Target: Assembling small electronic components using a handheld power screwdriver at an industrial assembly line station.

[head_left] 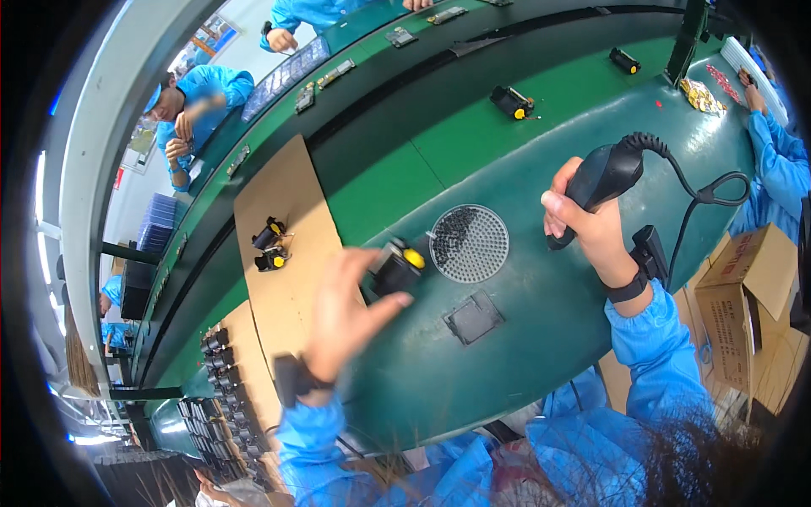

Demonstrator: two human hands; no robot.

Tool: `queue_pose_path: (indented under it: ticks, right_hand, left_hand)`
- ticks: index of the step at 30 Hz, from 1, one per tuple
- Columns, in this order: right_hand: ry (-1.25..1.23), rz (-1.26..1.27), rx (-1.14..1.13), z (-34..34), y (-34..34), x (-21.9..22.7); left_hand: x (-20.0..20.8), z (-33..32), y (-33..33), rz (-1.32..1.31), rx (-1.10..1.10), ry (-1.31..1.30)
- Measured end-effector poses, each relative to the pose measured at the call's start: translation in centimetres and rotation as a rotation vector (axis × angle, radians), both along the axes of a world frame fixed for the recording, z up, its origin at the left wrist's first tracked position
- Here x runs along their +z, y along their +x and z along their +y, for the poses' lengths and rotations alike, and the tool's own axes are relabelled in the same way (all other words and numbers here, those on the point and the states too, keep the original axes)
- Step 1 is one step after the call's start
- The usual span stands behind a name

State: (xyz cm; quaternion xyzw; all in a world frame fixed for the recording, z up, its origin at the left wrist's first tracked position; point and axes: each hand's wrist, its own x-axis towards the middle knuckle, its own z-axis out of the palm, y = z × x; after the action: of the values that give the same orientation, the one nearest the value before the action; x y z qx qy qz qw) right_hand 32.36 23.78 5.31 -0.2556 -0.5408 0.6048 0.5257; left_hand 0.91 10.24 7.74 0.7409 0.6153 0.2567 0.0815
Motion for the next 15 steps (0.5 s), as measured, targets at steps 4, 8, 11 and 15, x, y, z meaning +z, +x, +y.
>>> queue_pose_path:
  ticks: [4,8,11,15]
  right_hand:
    - [0.008,0.004,0.001,0.0,0.0,-0.3]
    - [0.000,0.023,-0.002,-0.2,-0.2,-0.4]
    - [-0.002,0.036,0.007,-0.4,-0.3,-0.7]
    - [0.122,0.039,0.035,-0.5,-0.2,-0.8]
  left_hand:
    - [-0.7,-3.7,7.4,0.011,-0.072,-0.024]
    - [-1.9,-4.5,9.1,0.110,-0.072,-0.059]
    - [-2.2,-4.4,9.3,0.148,-0.031,-0.102]
    - [-2.7,-4.8,9.8,0.174,-0.032,-0.085]
